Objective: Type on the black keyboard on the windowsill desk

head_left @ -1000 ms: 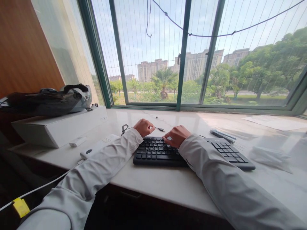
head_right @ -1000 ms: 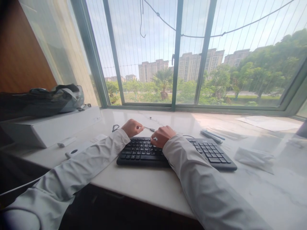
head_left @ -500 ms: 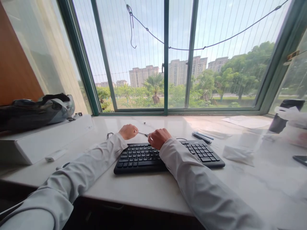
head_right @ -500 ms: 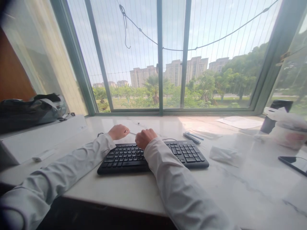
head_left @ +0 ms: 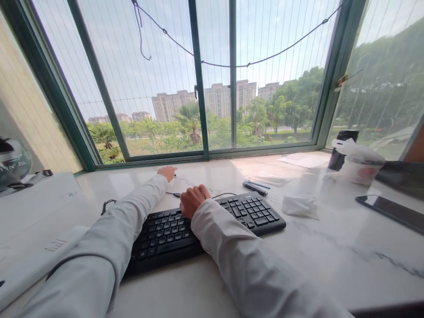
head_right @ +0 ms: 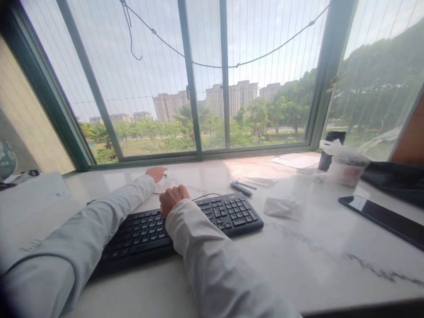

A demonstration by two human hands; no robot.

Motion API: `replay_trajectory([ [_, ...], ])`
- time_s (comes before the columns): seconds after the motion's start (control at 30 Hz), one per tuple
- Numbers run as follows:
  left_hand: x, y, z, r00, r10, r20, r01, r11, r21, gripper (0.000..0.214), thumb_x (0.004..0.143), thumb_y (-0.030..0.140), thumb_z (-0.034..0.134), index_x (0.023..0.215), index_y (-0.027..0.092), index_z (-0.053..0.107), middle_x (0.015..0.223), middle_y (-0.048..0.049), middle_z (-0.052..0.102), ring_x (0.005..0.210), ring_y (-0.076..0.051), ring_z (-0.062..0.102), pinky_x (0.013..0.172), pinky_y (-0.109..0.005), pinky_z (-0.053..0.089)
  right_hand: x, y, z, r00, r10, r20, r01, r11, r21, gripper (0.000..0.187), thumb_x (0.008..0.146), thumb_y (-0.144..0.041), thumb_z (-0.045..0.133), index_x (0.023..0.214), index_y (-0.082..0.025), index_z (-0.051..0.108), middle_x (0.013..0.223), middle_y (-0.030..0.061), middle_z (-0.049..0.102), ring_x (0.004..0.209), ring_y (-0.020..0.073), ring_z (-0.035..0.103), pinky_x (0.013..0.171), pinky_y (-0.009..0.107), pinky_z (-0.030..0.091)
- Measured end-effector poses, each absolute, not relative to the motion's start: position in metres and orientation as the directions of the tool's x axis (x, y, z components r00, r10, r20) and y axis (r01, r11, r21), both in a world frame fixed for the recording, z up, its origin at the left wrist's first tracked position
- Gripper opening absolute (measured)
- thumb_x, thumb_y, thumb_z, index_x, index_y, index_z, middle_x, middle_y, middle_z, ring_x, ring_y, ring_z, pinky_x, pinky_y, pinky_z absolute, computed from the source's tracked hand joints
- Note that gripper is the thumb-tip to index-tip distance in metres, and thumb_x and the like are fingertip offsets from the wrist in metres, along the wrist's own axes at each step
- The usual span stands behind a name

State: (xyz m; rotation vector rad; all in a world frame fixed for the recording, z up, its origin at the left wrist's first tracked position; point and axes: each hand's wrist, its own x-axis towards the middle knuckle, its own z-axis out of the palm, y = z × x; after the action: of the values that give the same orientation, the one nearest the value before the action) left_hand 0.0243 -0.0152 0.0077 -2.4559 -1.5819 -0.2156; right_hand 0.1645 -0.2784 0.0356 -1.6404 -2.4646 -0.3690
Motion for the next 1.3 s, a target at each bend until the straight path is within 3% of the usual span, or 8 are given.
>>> replay_trajectory([
  [0.3,0.041,-0.019,0.007,0.371,0.856,0.36,0.926,-0.371,-0.071,0.027,0.08,0.024,0.051,0.104,0.015,0.059,0.087,-0.0114,0.067,0.085,-0.021,0.06,0.076,-0.028,0.042,0.161,-0.281,0.038,-0.401,0.874,0.275,0.916,0.382,0.122,0.03,0.084,-0.027,0.046,0.102,-0.016,0.067,0.099,0.0152,0.068,0.09,0.0233,0.063,0.073,0.035,0.044],
  [0.43,0.04,-0.027,0.024,0.362,0.817,0.449,0.921,-0.388,-0.038,0.025,0.086,0.023,0.043,0.102,0.012,0.058,0.092,-0.0122,0.066,0.085,-0.021,0.061,0.072,-0.027,0.042,0.16,-0.282,0.039,-0.396,0.867,0.303,0.918,0.38,0.115,0.031,0.084,-0.025,0.044,0.103,-0.017,0.067,0.098,0.0148,0.069,0.091,0.0227,0.064,0.075,0.037,0.044],
  [0.6,0.027,-0.063,0.043,0.391,0.716,0.578,0.88,-0.476,-0.005,0.024,0.089,0.024,0.042,0.105,0.018,0.058,0.106,-0.0057,0.065,0.097,-0.019,0.059,0.081,-0.026,0.042,0.158,-0.287,0.041,-0.38,0.885,0.269,0.925,0.354,0.141,0.034,0.086,-0.025,0.04,0.106,-0.017,0.066,0.1,0.0157,0.068,0.093,0.0224,0.063,0.078,0.037,0.043],
  [0.73,0.01,-0.12,0.055,0.43,0.554,0.713,0.745,-0.664,0.066,0.02,0.088,0.02,0.044,0.1,0.017,0.06,0.1,-0.0052,0.066,0.093,-0.017,0.061,0.081,-0.026,0.044,0.158,-0.29,0.044,-0.318,0.909,0.27,0.947,0.288,0.146,0.035,0.087,-0.027,0.04,0.105,-0.016,0.067,0.102,0.0167,0.067,0.095,0.023,0.063,0.078,0.036,0.042],
  [0.83,0.003,-0.166,0.059,0.422,0.512,0.749,0.714,-0.696,0.073,0.018,0.088,0.02,0.045,0.097,0.017,0.06,0.096,-0.0052,0.067,0.091,-0.017,0.061,0.082,-0.027,0.044,0.161,-0.289,0.045,-0.3,0.912,0.28,0.952,0.269,0.144,0.036,0.088,-0.029,0.038,0.104,-0.015,0.067,0.101,0.0181,0.067,0.095,0.0238,0.062,0.078,0.036,0.042],
  [1.03,0.002,-0.21,0.044,0.38,0.509,0.773,0.647,-0.743,0.171,0.02,0.087,0.021,0.048,0.101,0.017,0.063,0.1,-0.0056,0.067,0.088,-0.016,0.062,0.083,-0.028,0.046,0.175,-0.281,0.043,-0.207,0.926,0.316,0.976,0.171,0.138,0.039,0.089,-0.032,0.036,0.103,-0.014,0.067,0.101,0.02,0.066,0.096,0.0248,0.061,0.081,0.036,0.039],
  [1.2,0.0,-0.203,0.021,0.483,0.595,0.642,0.539,-0.78,0.318,0.023,0.08,0.018,0.058,0.103,0.018,0.064,0.092,-0.0029,0.07,0.086,-0.014,0.064,0.082,-0.025,0.048,0.179,-0.274,0.04,-0.171,0.917,0.36,0.978,0.112,0.178,0.04,0.089,-0.031,0.033,0.091,-0.016,0.07,0.091,0.0154,0.068,0.086,0.0245,0.063,0.073,0.034,0.04],
  [1.3,-0.003,-0.204,0.017,0.548,0.586,0.597,0.459,-0.807,0.372,0.021,0.078,0.019,0.062,0.099,0.018,0.066,0.089,-0.0014,0.07,0.082,-0.012,0.064,0.081,-0.023,0.048,0.176,-0.273,0.039,-0.219,0.899,0.38,0.965,0.143,0.218,0.04,0.09,-0.035,0.033,0.094,-0.019,0.069,0.087,0.0128,0.069,0.082,0.0247,0.064,0.069,0.033,0.04],
])
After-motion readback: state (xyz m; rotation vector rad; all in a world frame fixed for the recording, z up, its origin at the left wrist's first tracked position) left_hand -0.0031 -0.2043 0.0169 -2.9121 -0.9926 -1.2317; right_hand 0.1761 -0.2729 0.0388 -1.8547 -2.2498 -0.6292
